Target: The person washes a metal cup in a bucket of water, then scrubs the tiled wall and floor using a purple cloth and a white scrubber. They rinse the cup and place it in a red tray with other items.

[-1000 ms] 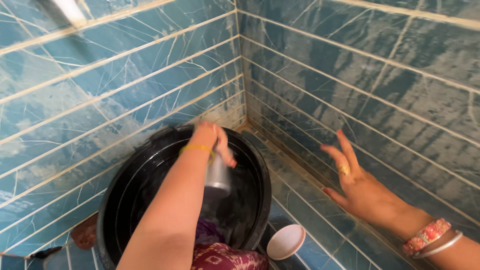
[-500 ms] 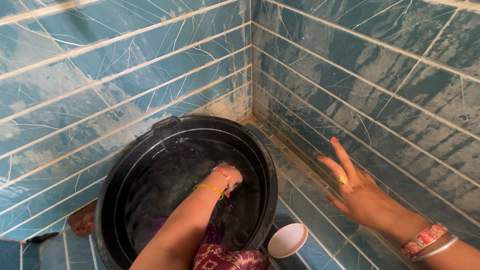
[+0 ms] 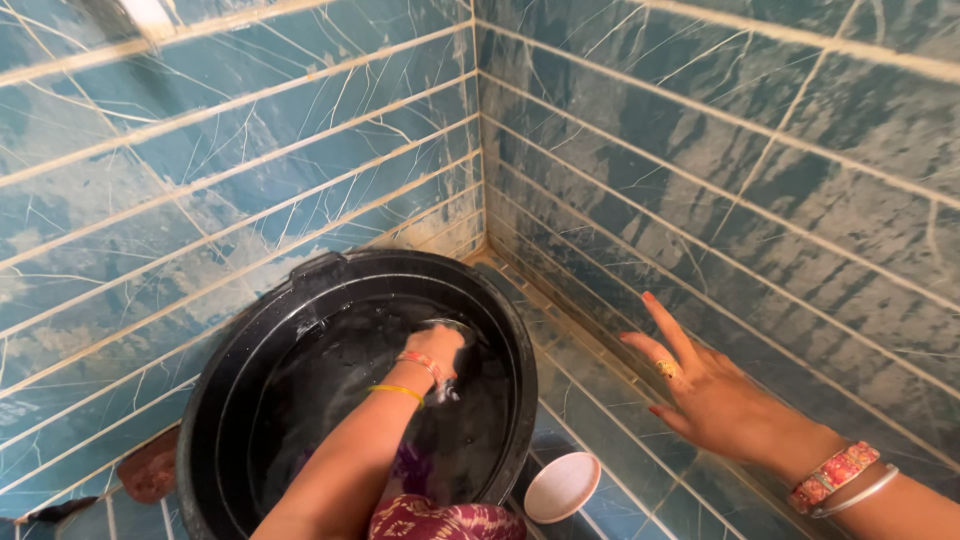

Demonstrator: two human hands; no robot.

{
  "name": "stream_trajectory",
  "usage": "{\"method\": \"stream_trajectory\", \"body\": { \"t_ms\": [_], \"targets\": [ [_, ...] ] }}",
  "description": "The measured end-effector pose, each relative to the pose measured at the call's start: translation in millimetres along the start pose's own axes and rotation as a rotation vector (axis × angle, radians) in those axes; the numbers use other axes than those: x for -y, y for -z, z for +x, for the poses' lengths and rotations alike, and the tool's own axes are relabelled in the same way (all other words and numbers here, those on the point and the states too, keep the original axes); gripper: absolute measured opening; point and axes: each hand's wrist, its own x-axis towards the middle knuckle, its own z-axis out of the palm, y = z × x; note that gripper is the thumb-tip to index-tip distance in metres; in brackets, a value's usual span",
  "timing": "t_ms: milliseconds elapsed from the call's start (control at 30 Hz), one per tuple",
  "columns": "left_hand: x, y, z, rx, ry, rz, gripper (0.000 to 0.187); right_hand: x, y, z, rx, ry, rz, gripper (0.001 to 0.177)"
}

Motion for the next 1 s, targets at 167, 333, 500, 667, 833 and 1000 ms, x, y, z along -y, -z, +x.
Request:
{"method": "stream_trajectory", "body": {
  "t_ms": [167, 333, 500, 667, 833, 1000],
  "targets": [
    [-2.3, 60.8, -21.3, -0.119, 0.174, -0.170, 0.050, -2.1, 8.6, -10.3, 0.034, -0.082, -0.078, 0.089],
    [-20.1, 130.4, -54.4, -0.405, 0.067, -0.216, 0.036, -19.3, 5.0, -13.1, -0.183, -0.014, 0.026, 0.083],
    [-72.6, 206.4, -75.2, -0.723, -0.253, -0.162, 0.020, -31.6, -9.0, 7.3, -0.405, 0.055, 0.759, 0.104],
    [-143.0, 267.7, -98.4, -0.783, -0.517, -0.405, 0.024, -21.9, -0.9, 6.9, -0.410, -0.226, 1.395, 0.107],
    [-215.6, 309.5, -64.4, -0.352, -0.623, -0.485, 0.037, -34.4, -6.8, 0.9, -0.432, -0.061, 1.836, 0.083],
    [-243.2, 330.7, -13.7, -0.461, -0.877, -0.431, 0.035, -64.7, -6.6, 3.8, -0.460, 0.170, 1.871, 0.073]
  ]
}}
